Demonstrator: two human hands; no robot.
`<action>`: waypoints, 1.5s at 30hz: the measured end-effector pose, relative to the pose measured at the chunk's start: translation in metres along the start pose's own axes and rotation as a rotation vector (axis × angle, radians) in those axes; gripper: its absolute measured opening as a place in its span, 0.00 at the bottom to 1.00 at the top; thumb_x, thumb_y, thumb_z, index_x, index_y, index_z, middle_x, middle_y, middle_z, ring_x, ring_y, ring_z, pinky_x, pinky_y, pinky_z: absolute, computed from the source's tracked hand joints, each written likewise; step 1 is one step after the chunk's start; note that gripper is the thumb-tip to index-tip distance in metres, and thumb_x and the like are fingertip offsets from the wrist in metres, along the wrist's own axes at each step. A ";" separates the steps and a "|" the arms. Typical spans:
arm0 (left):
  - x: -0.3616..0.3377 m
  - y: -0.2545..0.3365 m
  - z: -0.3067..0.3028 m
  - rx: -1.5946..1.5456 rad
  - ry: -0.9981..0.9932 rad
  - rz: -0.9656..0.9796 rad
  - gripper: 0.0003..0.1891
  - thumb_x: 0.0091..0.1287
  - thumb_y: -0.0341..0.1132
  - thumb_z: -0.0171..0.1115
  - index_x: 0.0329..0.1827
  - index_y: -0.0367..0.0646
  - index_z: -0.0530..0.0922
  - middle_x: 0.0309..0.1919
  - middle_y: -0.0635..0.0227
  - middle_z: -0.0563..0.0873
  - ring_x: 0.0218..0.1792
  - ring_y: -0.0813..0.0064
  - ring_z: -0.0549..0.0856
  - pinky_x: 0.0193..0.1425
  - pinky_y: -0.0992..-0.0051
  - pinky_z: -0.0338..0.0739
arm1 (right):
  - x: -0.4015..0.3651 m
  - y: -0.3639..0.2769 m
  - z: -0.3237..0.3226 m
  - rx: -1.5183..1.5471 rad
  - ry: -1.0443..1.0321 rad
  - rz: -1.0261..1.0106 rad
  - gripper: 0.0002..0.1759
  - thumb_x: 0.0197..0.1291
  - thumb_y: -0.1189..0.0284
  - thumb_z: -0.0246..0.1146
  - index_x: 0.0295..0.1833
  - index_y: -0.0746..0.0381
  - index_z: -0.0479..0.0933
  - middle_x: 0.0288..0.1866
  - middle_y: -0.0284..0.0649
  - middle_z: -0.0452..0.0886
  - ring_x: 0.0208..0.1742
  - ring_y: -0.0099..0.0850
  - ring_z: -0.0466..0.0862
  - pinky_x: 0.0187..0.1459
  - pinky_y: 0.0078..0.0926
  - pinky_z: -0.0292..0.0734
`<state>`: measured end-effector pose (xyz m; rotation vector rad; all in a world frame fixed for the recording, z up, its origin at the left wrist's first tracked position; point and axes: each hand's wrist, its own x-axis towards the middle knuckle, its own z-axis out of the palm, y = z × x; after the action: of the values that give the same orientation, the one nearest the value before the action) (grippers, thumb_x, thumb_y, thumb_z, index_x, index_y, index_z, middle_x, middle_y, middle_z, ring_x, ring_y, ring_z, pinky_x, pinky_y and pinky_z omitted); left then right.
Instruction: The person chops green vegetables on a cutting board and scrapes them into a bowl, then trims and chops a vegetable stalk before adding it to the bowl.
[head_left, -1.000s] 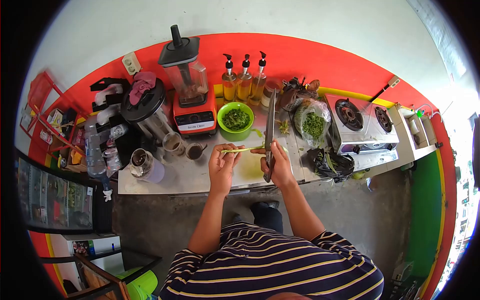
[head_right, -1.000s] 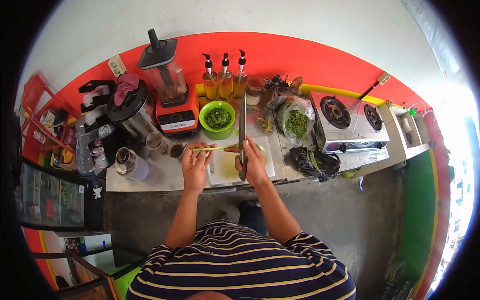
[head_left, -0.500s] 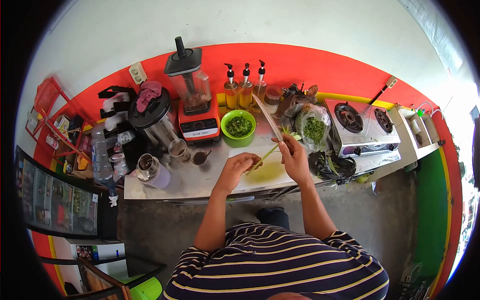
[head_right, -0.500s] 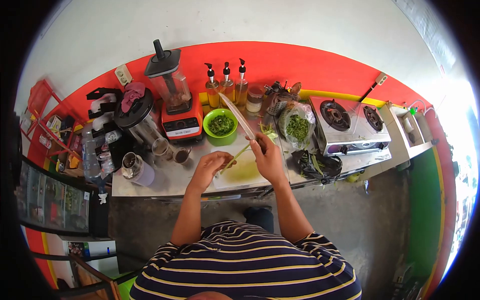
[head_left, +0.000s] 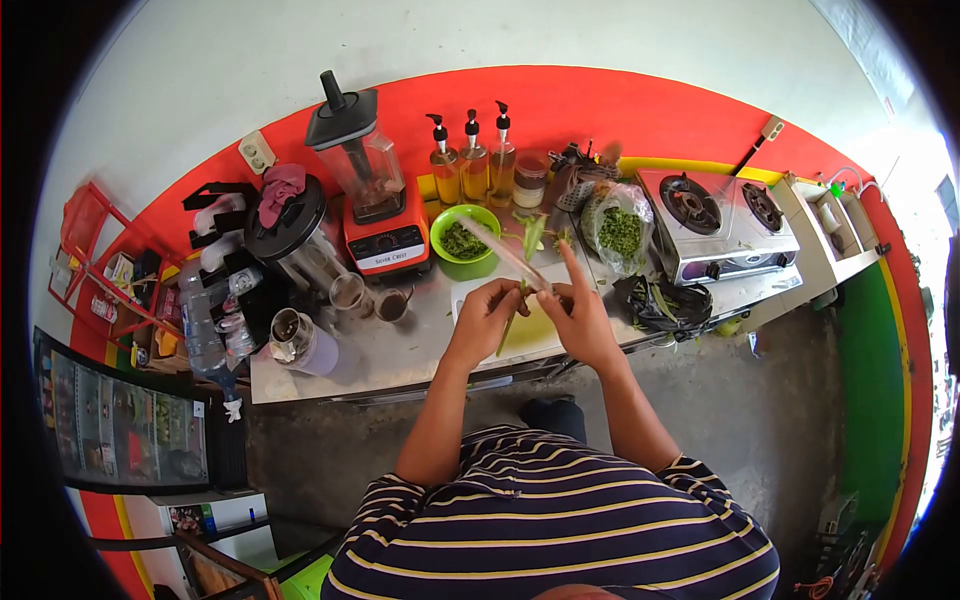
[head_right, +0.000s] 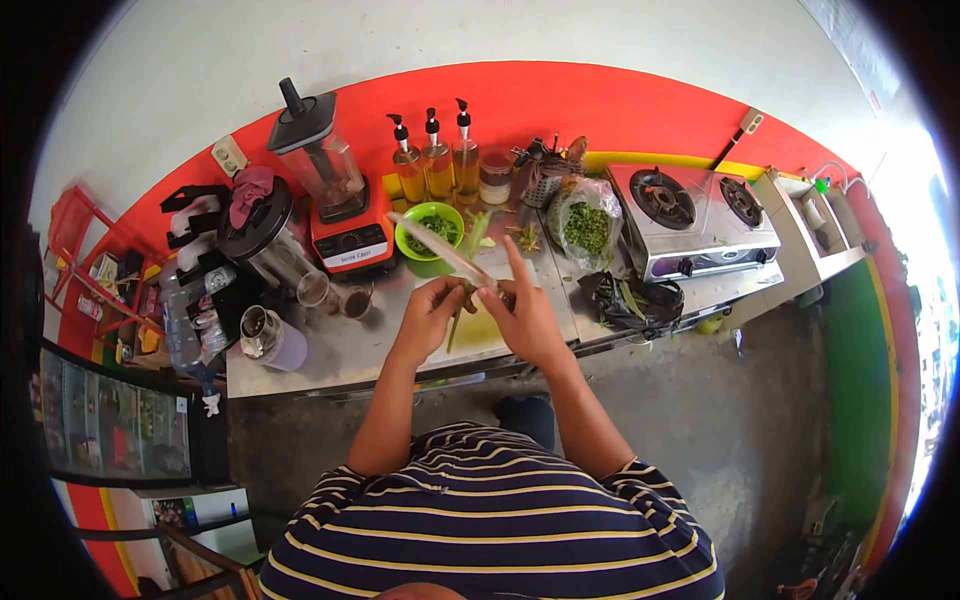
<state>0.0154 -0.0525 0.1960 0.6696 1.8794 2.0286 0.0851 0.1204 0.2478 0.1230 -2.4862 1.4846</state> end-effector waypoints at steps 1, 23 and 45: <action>0.001 -0.001 -0.001 -0.035 0.037 0.019 0.11 0.79 0.32 0.54 0.49 0.32 0.82 0.34 0.67 0.86 0.37 0.79 0.83 0.48 0.77 0.77 | -0.001 0.005 0.001 0.058 0.069 0.070 0.41 0.71 0.68 0.64 0.83 0.62 0.52 0.32 0.47 0.88 0.29 0.29 0.82 0.37 0.29 0.75; -0.020 0.000 0.015 -0.112 0.070 -0.018 0.08 0.76 0.31 0.61 0.46 0.33 0.83 0.30 0.70 0.84 0.31 0.83 0.79 0.36 0.78 0.72 | -0.024 0.004 -0.008 0.316 -0.240 0.053 0.30 0.74 0.70 0.61 0.79 0.60 0.67 0.41 0.35 0.84 0.42 0.18 0.76 0.48 0.22 0.74; -0.004 -0.049 0.051 -0.137 0.085 -0.159 0.14 0.71 0.22 0.60 0.58 0.29 0.83 0.42 0.63 0.90 0.37 0.81 0.85 0.42 0.80 0.80 | -0.057 0.071 0.015 0.037 0.212 0.388 0.23 0.75 0.70 0.60 0.74 0.56 0.74 0.28 0.31 0.79 0.31 0.15 0.73 0.36 0.21 0.73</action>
<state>0.0410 -0.0063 0.1491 0.3917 1.7571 2.0890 0.1236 0.1384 0.1665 -0.5120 -2.4015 1.5855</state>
